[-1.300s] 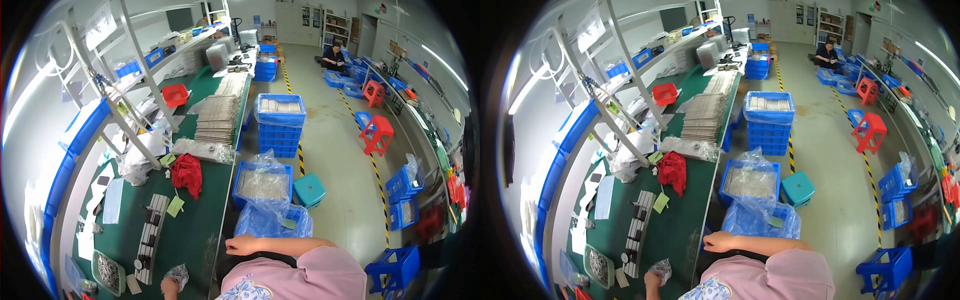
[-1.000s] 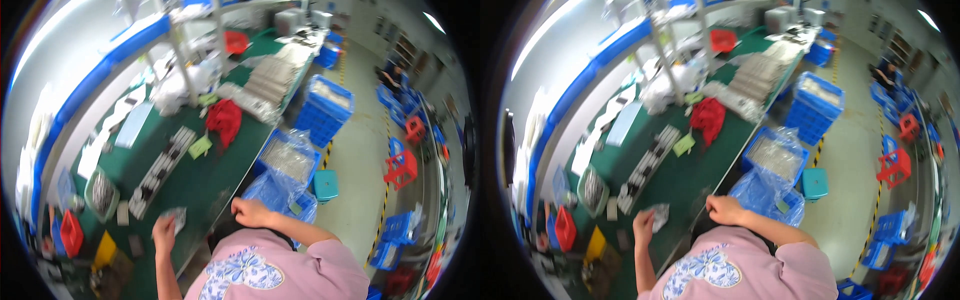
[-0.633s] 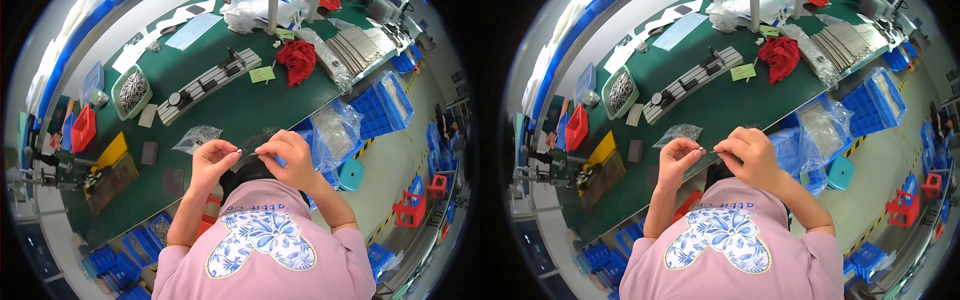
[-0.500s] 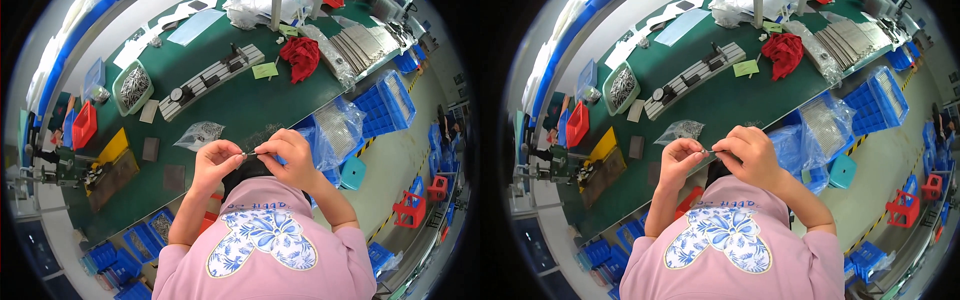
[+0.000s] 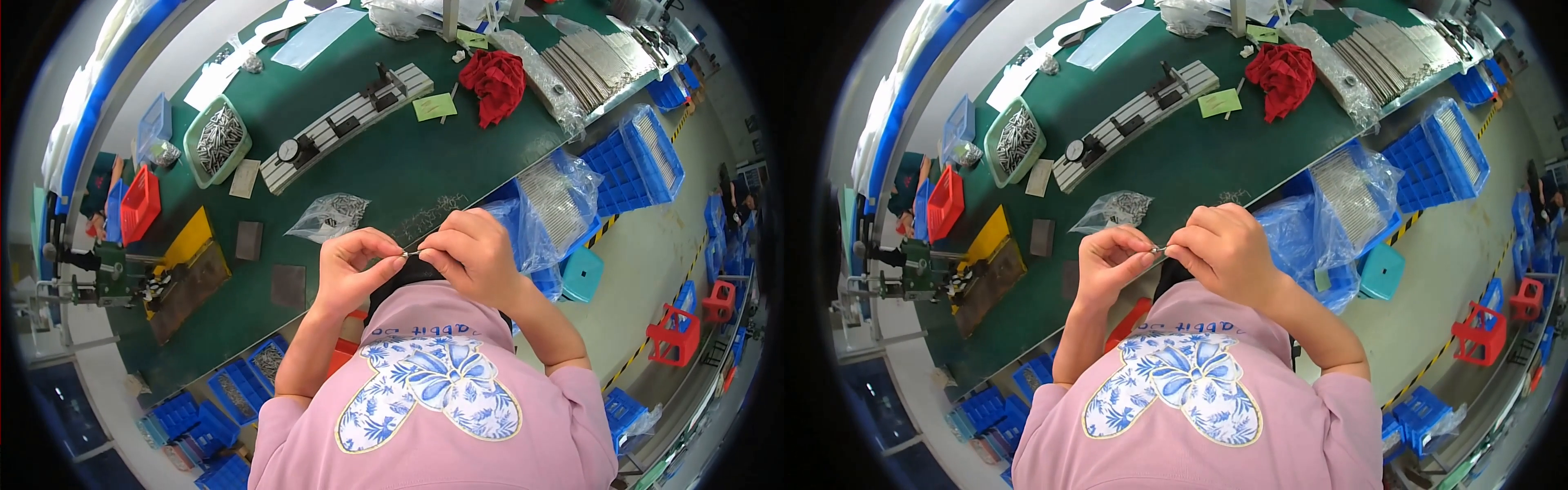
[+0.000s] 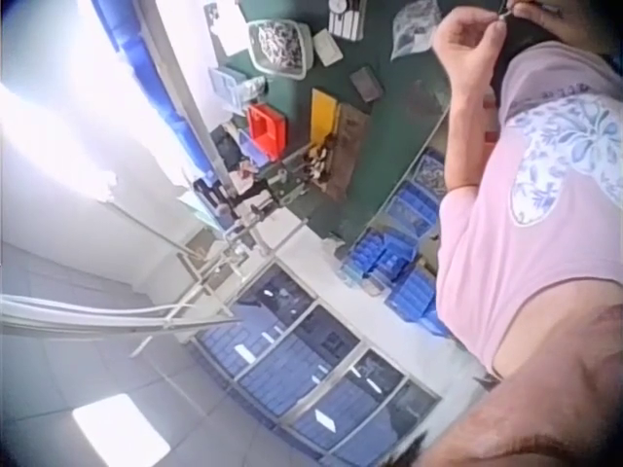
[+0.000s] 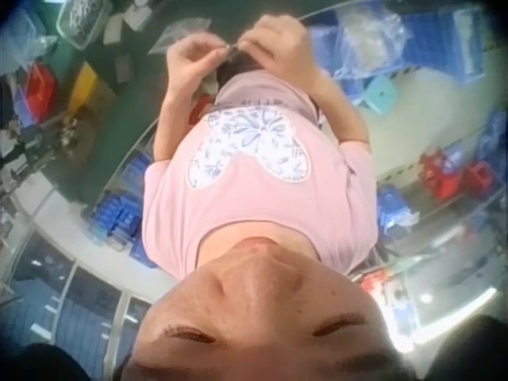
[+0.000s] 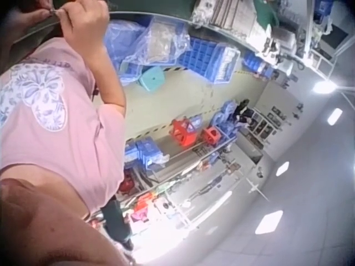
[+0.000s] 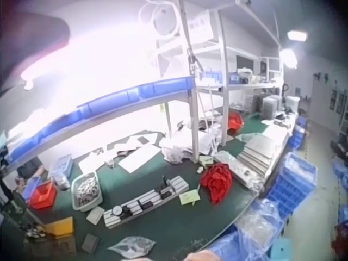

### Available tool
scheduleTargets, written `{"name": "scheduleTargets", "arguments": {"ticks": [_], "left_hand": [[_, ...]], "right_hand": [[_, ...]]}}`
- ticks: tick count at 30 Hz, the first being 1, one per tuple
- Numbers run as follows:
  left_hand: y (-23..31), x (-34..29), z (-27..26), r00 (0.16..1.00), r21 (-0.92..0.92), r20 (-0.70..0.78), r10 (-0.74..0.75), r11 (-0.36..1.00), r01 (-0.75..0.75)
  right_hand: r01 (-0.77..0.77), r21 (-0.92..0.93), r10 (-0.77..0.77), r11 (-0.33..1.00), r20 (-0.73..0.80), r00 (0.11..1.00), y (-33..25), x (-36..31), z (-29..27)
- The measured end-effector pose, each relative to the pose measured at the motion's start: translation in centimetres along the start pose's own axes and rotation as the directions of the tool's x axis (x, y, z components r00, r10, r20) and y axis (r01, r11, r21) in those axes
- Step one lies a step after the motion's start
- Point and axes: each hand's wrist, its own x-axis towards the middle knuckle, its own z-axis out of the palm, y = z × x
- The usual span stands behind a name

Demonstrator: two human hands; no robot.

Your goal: Sorting small hardware components and packaging them into plastic bags for inventory or shipping.

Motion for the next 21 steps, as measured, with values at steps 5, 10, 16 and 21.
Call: {"name": "scheduleTargets", "arguments": {"ticks": [5, 10, 16, 21], "left_hand": [[0.4, 0.1, 0.3, 0.998, 0.157, -0.003, 0.061, 0.986, -0.060], [0.3, 0.3, 0.2, 0.990, 0.321, -0.009, 0.139, 0.938, -0.129], [0.4, 0.2, 0.5, 0.990, 0.329, 0.010, 0.143, 0.934, -0.139], [0.4, 0.2, 0.7, 0.985, 0.414, 0.040, 0.168, 0.895, -0.169]], "right_hand": [[-0.007, -0.085, 0.017, 0.996, 0.122, 0.992, 0.5, -0.2, -0.4], [-0.074, 0.012, 0.073, 0.997, 0.069, 0.995, -0.1, 0.4, -0.4], [0.037, -0.014, -0.036, 0.999, 0.115, 0.993, 0.5, 0.1, -0.9], [0.029, -0.117, -0.003, 0.993, 0.213, 0.977, 0.9, -0.3, -1.0]]}}
